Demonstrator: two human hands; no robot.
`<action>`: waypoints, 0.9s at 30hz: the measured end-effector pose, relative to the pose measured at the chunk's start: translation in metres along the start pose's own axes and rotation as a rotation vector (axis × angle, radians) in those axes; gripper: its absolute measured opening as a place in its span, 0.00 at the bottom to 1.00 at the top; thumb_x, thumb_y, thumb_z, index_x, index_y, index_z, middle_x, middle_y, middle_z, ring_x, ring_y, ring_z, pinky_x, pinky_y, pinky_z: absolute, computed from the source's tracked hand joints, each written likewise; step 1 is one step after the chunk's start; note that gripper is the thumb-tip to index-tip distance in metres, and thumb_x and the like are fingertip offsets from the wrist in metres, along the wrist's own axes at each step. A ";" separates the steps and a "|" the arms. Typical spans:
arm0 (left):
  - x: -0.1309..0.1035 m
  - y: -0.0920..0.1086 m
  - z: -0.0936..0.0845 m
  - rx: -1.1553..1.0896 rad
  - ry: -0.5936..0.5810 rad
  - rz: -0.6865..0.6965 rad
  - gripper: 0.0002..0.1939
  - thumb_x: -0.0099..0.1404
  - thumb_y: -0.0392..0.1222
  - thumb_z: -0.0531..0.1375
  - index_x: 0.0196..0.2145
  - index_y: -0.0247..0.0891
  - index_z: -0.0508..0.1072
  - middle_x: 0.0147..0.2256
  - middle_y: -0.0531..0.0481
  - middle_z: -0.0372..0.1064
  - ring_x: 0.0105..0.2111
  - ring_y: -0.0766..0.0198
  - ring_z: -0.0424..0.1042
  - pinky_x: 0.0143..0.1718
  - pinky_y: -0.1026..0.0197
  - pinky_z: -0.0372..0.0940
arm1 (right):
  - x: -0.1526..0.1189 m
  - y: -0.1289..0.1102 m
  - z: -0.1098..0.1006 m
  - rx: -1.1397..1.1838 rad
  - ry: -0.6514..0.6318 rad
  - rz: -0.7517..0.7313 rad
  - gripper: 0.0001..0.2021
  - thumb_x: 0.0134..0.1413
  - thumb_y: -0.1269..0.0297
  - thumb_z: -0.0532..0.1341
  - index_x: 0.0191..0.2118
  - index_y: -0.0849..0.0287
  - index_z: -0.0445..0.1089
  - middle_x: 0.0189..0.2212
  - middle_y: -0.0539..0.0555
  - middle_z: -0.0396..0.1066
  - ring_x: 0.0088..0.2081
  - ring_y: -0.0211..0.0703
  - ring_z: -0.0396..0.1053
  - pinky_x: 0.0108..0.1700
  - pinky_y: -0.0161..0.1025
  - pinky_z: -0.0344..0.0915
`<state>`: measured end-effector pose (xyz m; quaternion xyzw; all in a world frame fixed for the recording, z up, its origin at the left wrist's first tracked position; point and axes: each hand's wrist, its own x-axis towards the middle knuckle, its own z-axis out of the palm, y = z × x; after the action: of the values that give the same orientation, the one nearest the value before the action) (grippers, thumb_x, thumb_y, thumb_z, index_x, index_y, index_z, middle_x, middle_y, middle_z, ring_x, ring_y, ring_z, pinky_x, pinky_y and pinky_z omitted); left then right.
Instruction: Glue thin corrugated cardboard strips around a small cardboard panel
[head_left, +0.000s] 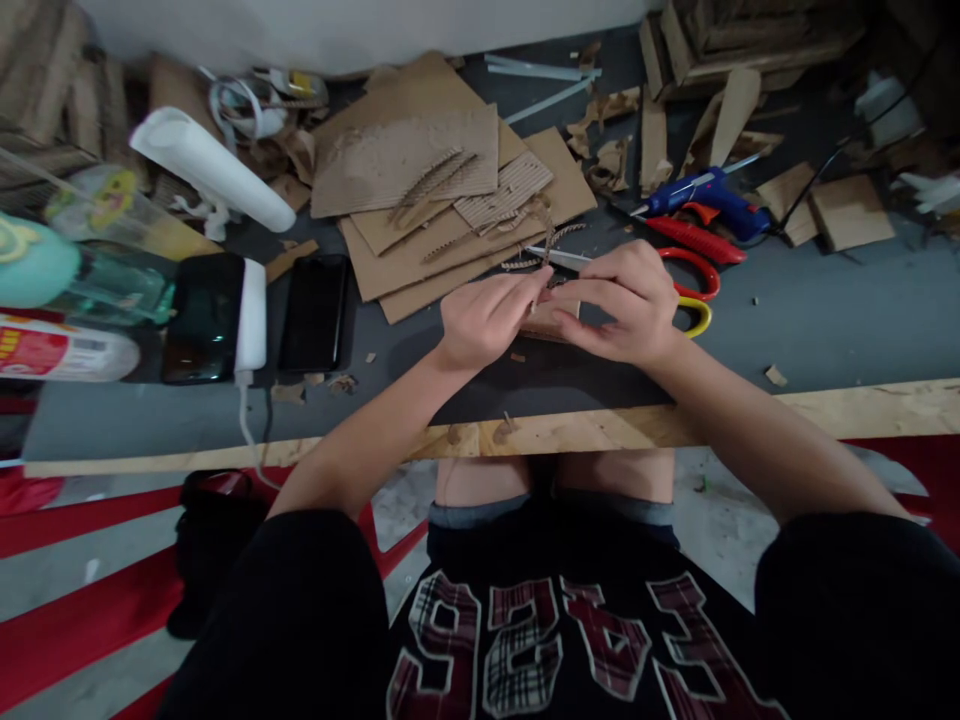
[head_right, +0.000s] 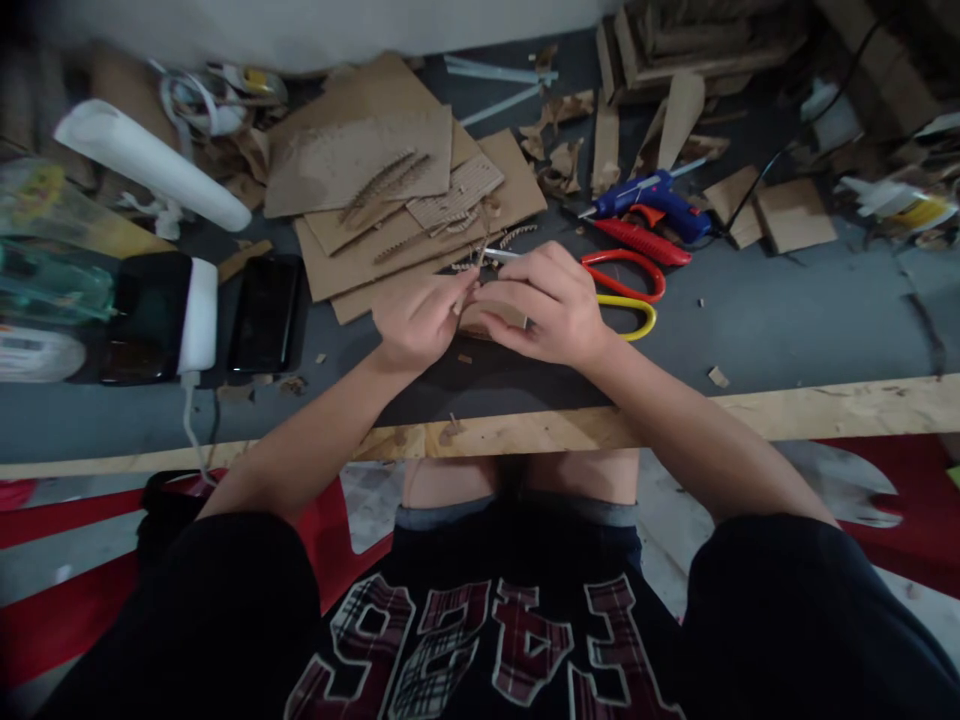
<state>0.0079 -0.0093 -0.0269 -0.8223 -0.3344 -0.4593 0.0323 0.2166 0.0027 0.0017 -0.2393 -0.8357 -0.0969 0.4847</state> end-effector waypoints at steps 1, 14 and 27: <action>-0.001 -0.001 0.000 0.029 -0.048 -0.002 0.16 0.74 0.42 0.54 0.56 0.41 0.73 0.43 0.45 0.80 0.43 0.63 0.80 0.45 0.64 0.71 | 0.000 -0.002 0.002 0.049 0.006 0.002 0.08 0.58 0.58 0.63 0.41 0.53 0.75 0.30 0.49 0.75 0.30 0.40 0.72 0.32 0.41 0.71; -0.001 -0.008 0.007 0.095 -0.081 -0.077 0.18 0.74 0.45 0.52 0.55 0.41 0.75 0.42 0.43 0.79 0.50 0.56 0.78 0.46 0.60 0.71 | -0.002 -0.014 0.005 0.291 -0.101 0.325 0.08 0.58 0.57 0.63 0.37 0.55 0.75 0.32 0.51 0.79 0.31 0.38 0.76 0.33 0.35 0.73; 0.001 -0.008 0.010 0.122 -0.110 -0.064 0.19 0.75 0.45 0.51 0.55 0.40 0.75 0.40 0.44 0.79 0.48 0.58 0.78 0.42 0.62 0.69 | -0.003 -0.011 0.007 0.342 -0.122 0.370 0.11 0.58 0.55 0.63 0.35 0.56 0.76 0.28 0.50 0.78 0.26 0.36 0.73 0.28 0.33 0.71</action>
<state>0.0108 0.0004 -0.0338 -0.8316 -0.3893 -0.3930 0.0491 0.2070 -0.0047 -0.0042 -0.3083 -0.8095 0.1505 0.4764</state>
